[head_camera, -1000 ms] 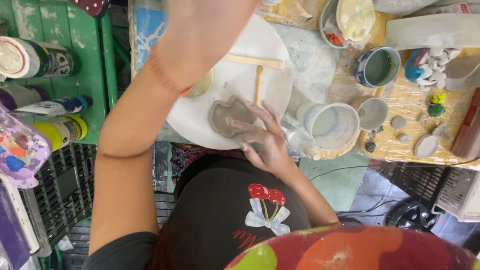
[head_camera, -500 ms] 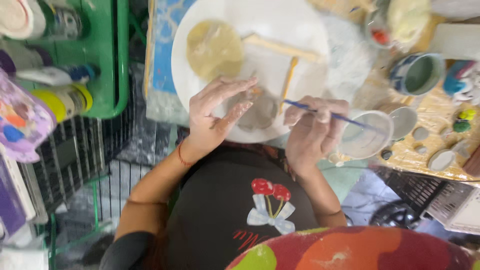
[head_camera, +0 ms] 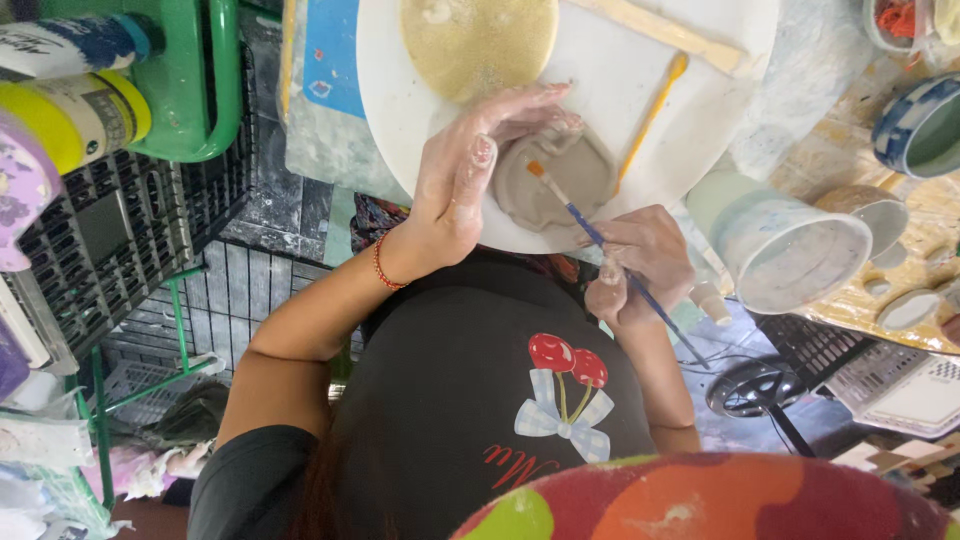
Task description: The person uses a sponge to smooth the surface and edges of a small clay object held in their hand. They then place the object on a white surface and use a thin brush to apply a liquid to the interior of the piece.
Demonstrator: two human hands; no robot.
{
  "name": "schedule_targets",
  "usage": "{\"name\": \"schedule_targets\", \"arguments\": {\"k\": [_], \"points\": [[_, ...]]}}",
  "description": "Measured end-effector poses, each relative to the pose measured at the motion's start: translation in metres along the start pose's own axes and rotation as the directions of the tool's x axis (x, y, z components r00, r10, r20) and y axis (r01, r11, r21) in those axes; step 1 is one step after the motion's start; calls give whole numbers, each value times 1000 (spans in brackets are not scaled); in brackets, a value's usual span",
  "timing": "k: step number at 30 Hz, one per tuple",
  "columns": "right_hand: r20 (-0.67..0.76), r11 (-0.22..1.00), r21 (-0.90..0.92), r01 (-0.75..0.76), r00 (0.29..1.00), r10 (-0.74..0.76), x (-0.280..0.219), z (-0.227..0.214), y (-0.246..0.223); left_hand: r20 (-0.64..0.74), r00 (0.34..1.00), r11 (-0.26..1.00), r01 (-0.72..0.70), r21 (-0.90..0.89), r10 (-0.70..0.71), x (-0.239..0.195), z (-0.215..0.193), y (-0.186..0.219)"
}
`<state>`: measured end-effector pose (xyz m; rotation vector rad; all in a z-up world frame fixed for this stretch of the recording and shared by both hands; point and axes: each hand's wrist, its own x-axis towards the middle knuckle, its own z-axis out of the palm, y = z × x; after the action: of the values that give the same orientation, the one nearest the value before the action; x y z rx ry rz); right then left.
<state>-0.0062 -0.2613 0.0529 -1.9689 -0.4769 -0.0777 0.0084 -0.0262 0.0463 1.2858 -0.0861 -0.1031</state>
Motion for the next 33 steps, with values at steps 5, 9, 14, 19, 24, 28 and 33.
{"name": "schedule_targets", "arguments": {"k": [5, 9, 14, 19, 24, 28, 33], "points": [[102, 984, -167, 58, 994, -41, -2, -6, -5, 1, 1000, 1000, -31, -5, 31, -1, 4, -10], [92, 977, -186, 107, 992, -91, 1, -4, -5, -7, 999, 994, -44, 101, 45, -3, 3, -13], [150, 910, -262, 322, 945, -291, 9, 4, 3, -14, 1000, 999, -19, -46, 19, -5, 7, -17], [273, 877, -284, 388, 909, -314, 9, 4, 3, -22, 1000, 1000, -22, -10, 22, -6, 8, -20], [289, 916, -130, 379, 898, -331, 6, 1, 6, -28, 1000, 1000, -13, 1, 13, -4, 8, -18], [63, 992, -47, 118, 991, -115, -1, -1, 3, -33, 999, 1000, -5, -10, 5, -5, 9, -20], [51, 984, -159, 81, 996, -74, -3, -1, 4, -55, 998, 1000, 0, -8, -1, -6, 12, -19]]}}
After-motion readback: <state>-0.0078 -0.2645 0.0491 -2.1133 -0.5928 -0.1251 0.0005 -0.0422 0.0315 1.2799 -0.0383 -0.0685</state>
